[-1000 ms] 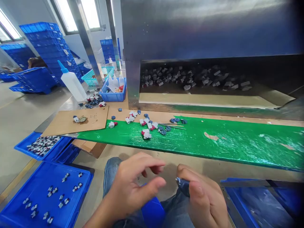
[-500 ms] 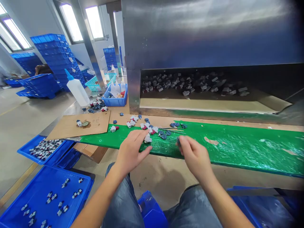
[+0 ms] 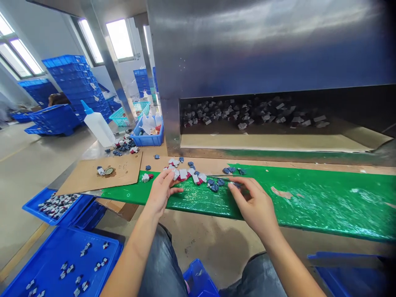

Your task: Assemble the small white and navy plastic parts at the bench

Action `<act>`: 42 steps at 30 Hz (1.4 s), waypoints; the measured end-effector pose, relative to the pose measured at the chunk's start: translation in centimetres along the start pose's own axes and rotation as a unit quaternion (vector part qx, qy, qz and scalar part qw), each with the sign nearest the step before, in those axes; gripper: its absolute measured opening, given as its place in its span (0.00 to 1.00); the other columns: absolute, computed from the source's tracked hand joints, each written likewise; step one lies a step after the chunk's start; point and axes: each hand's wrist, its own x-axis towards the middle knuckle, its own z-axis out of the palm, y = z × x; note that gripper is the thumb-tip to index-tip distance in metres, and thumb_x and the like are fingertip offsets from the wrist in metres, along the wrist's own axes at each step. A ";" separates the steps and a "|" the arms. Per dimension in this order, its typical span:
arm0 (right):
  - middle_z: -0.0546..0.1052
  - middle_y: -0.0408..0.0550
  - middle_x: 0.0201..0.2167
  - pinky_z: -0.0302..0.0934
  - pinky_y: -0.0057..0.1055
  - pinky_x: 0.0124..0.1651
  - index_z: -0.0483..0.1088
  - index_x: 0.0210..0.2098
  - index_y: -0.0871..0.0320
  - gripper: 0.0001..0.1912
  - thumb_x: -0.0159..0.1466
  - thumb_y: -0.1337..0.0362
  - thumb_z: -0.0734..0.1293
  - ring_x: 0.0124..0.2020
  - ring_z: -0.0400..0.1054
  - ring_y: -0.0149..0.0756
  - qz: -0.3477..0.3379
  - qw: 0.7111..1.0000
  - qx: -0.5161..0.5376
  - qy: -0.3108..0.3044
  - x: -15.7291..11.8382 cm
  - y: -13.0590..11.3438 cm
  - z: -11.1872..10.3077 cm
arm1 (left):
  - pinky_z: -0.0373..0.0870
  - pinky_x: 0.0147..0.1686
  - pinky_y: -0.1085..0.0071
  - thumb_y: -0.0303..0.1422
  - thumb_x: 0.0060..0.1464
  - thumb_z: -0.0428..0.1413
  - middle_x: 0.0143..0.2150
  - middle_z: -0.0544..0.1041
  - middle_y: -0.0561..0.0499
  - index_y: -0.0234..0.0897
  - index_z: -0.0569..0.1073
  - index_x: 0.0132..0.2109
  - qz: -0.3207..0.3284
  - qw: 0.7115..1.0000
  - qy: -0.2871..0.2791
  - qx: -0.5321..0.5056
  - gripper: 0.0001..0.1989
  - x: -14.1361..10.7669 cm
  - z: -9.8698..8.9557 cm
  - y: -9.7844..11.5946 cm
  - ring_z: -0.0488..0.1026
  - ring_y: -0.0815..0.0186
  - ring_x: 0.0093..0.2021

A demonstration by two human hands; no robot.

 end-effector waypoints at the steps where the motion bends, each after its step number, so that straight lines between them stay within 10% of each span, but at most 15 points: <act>1: 0.70 0.49 0.35 0.60 0.29 0.29 0.70 0.36 0.57 0.12 0.60 0.57 0.60 0.31 0.65 0.34 -0.015 1.000 -0.007 0.009 0.1 0.1 0.0 | 0.68 0.26 0.75 0.43 0.47 0.53 0.41 0.69 0.47 0.35 0.65 0.40 -0.002 1.000 -0.001 -0.027 0.17 0.0 -0.1 0.1 0.68 0.65 0.38; 25: 0.77 0.49 0.35 0.61 0.33 0.33 0.71 0.34 0.55 0.18 0.63 0.53 0.55 0.36 0.70 0.41 -0.065 0.994 -0.085 0.018 -0.8 0.2 0.4 | 0.51 0.18 0.76 0.41 0.53 0.44 0.11 0.59 0.58 0.36 0.64 0.29 0.027 0.988 -0.034 -0.149 0.13 -1.0 -0.9 -0.1 0.54 0.72 0.16; 28: 0.75 0.46 0.26 0.57 0.30 0.24 0.70 0.35 0.54 0.17 0.62 0.53 0.55 0.24 0.68 0.36 -0.041 0.996 -0.082 0.013 -1.0 0.1 0.4 | 0.48 0.16 0.76 0.44 0.53 0.42 0.10 0.57 0.58 0.36 0.65 0.29 0.026 0.993 -0.033 -0.110 0.17 -1.0 -0.8 -0.3 0.52 0.72 0.13; 32: 0.57 0.35 0.14 0.46 0.25 0.16 0.62 0.31 0.55 0.11 0.59 0.54 0.60 0.13 0.52 0.27 0.024 0.999 0.025 0.023 -1.4 -1.2 1.0 | 0.48 0.14 0.77 0.41 0.53 0.43 0.14 0.59 0.58 0.36 0.64 0.27 0.020 0.999 -0.018 -0.028 0.15 -0.8 -0.2 -0.8 0.54 0.74 0.13; 42: 0.66 0.42 0.24 0.51 0.23 0.18 0.66 0.39 0.59 0.12 0.59 0.59 0.61 0.18 0.56 0.26 0.082 0.925 0.336 -0.160 -1.1 -6.6 6.1 | 0.57 0.23 0.74 0.42 0.57 0.40 0.24 0.62 0.54 0.37 0.62 0.30 0.094 0.986 0.008 0.139 0.16 -1.2 0.6 -1.1 0.60 0.69 0.24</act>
